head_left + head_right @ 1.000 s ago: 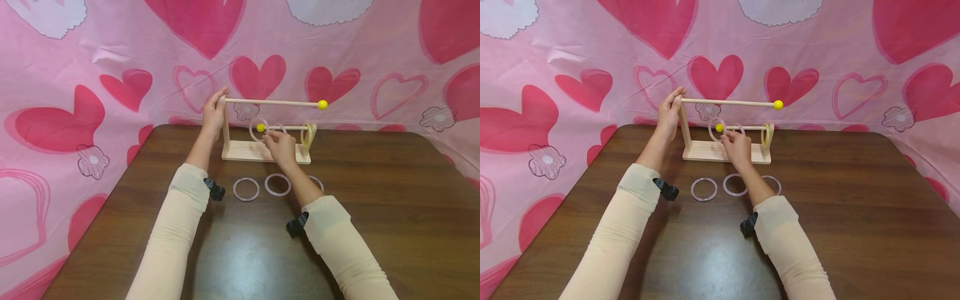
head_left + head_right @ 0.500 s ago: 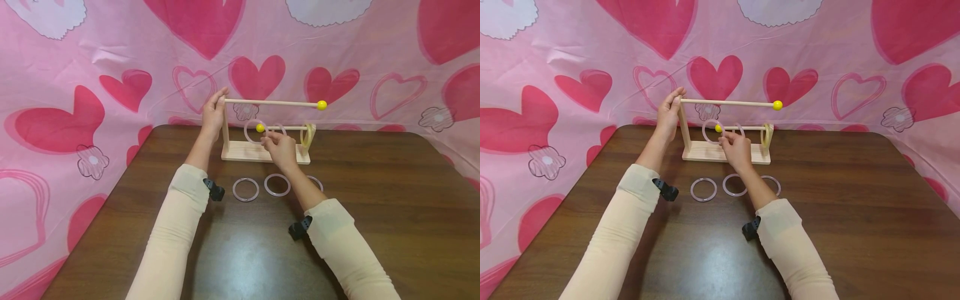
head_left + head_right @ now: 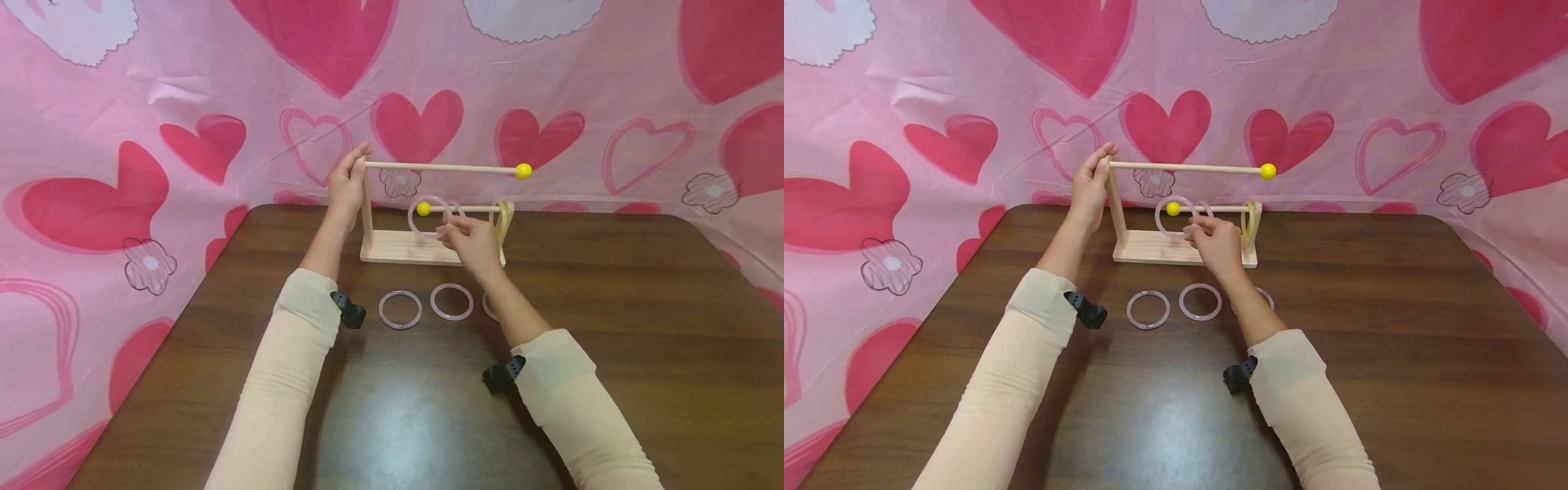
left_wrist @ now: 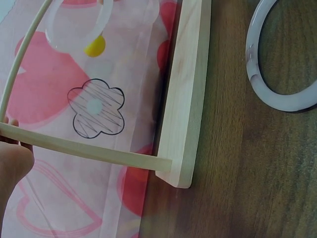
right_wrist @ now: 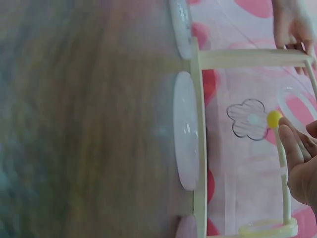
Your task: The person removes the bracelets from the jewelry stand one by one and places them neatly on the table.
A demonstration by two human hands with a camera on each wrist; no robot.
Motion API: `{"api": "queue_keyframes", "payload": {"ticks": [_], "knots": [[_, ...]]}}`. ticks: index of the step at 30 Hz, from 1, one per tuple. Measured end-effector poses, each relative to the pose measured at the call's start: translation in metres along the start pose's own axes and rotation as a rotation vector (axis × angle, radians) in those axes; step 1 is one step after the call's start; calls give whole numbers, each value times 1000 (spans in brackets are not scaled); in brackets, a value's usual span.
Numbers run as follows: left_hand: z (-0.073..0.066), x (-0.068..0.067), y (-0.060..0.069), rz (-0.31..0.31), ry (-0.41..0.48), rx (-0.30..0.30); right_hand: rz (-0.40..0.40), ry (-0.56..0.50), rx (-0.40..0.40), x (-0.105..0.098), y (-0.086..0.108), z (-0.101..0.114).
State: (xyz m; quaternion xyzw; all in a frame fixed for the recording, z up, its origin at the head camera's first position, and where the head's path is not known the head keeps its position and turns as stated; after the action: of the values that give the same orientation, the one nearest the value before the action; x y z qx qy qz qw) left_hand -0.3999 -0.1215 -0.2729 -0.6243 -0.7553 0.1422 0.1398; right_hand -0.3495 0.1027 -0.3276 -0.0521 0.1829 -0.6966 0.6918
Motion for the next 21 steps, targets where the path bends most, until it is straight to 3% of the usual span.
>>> {"api": "queue_keyframes", "payload": {"ticks": [8, 21], "knots": [[0, 0, 1, 16, -1, 2, -8, -29, 88, -22, -1, 0], [-2, 0, 1, 5, 8, -19, -9, -85, 123, -51, 0, -1]]}}
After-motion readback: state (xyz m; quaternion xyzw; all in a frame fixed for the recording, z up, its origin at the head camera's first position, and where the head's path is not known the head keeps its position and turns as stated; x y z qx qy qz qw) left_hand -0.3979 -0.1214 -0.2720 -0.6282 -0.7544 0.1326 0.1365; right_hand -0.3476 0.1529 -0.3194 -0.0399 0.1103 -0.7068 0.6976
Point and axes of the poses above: each hand's wrist, its own y-axis away from the middle knuckle, its own x-axis out of the palm, z = x × y, the point moved 6 cm from there along -y, towards the middle knuckle, and after that the axes turned 1 degree about x, right-handed, at the moved point
